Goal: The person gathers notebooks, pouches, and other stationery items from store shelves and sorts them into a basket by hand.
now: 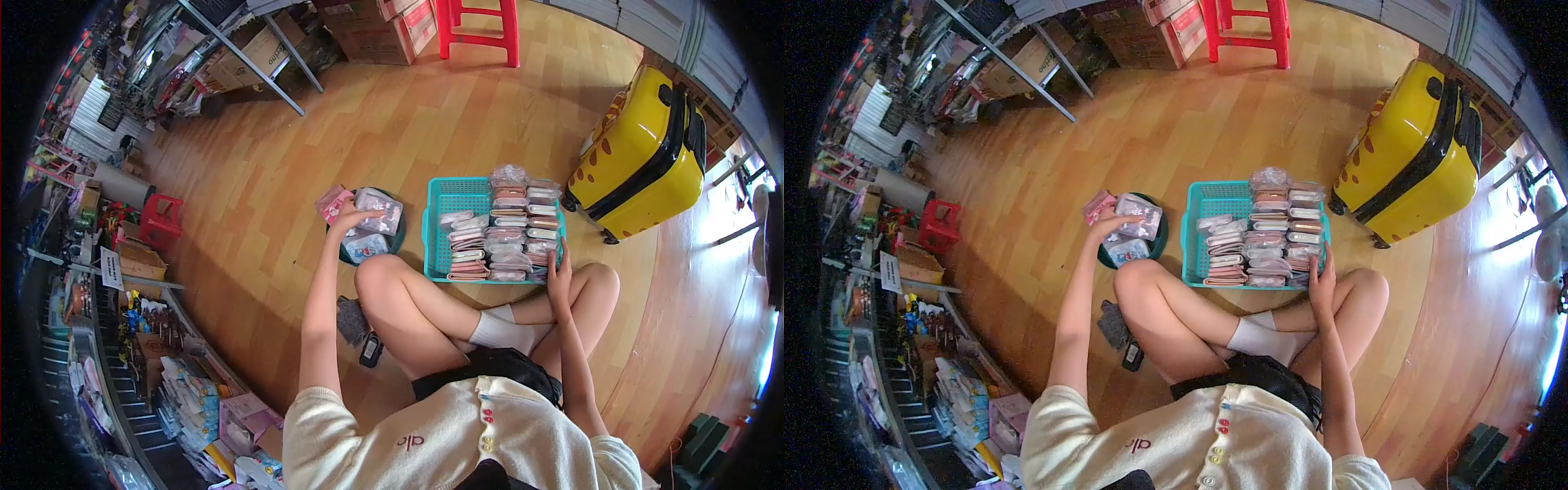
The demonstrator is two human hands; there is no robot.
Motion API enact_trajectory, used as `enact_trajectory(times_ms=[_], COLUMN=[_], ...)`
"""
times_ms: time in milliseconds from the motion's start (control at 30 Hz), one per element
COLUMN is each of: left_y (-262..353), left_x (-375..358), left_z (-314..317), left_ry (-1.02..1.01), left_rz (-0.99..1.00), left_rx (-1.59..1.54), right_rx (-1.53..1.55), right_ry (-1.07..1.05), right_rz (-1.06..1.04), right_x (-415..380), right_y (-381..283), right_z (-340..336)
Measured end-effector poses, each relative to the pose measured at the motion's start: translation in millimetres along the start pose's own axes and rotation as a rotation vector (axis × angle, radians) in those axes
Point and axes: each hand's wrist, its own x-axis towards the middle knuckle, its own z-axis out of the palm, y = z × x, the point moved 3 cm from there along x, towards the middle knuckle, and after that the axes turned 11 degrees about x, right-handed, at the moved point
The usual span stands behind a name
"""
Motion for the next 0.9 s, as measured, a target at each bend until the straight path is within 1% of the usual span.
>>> enact_trajectory(times_ms=[33, 100, 167, 233, 267, 300, 367, 433, 500, 567, 633, 667, 733, 833, 867, 900], left_y=[7.8, 26.6, 45.0, 38.3, 33.0, 22.9, -1.1, 10.3, 11.2, 30.3, 32.7, 31.5, 25.1, 22.6, 25.4, 34.7], left_x=[4.9, 8.5, -2.7, 1.5, -1.0, 1.0, 0.3, -7.9, -3.9, -14.3, -10.0, -7.9, -0.8, -7.8, -11.8, -16.6], left_z=[2.5, 6.5, 1.3, 2.9, 6.2, 10.2, 11.3, 23.9, 37.0, 41.5, 47.1, 45.2, 38.2, 36.6, 42.5, 45.6], left_ry=[-0.006, 0.046, 0.041, -0.135, -0.018, -0.021, 0.085, 0.115, 0.401, 0.432, 0.526, 0.522, 0.387, 0.399, 0.517, 0.511], left_rz=[0.005, -0.065, -0.079, 0.084, 0.217, 0.218, -0.058, -0.060, -0.276, -0.307, -0.445, -0.440, -0.323, -0.267, -0.288, -0.288], left_rx=[-0.006, 0.391, 0.398, 0.278, 0.184, 0.185, 0.039, 0.054, 0.642, 0.588, 0.617, 0.620, 0.607, 0.596, 0.667, 0.669], right_rx=[-0.008, -0.011, -0.008, -0.022, -0.024, -0.032, -0.038, -0.049, -0.039, -0.032, -0.058, -0.059, -0.060, -0.053, -0.052, -0.049], right_ry=[0.004, -0.003, 0.002, 0.000, 0.001, 0.003, 0.003, -0.006, -0.011, -0.005, -0.005, 0.000, -0.006, 0.000, 0.005, 0.002], right_rz=[-0.001, 0.007, 0.012, 0.004, 0.005, 0.001, 0.005, 0.009, 0.017, 0.024, -0.056, -0.052, -0.024, -0.049, -0.045, -0.027], right_x=[0.5, -0.1, -0.7, -0.3, -0.3, -0.1, -0.4, 0.9, 0.7, 0.0, -0.2, -1.4, 0.4, 1.1, 0.7, 1.1], right_y=[1.4, 3.9, -0.5, -2.6, -3.2, -5.1, -4.3, -2.2, -3.1, -2.8, -4.5, -3.7, -2.4, -1.7, 0.1, 1.1], right_z=[-0.2, 0.2, 0.9, 0.4, 0.2, 0.3, -0.3, -0.1, 0.9, 0.2, -0.6, -1.4, -1.5, -1.3, -1.6, -1.9])
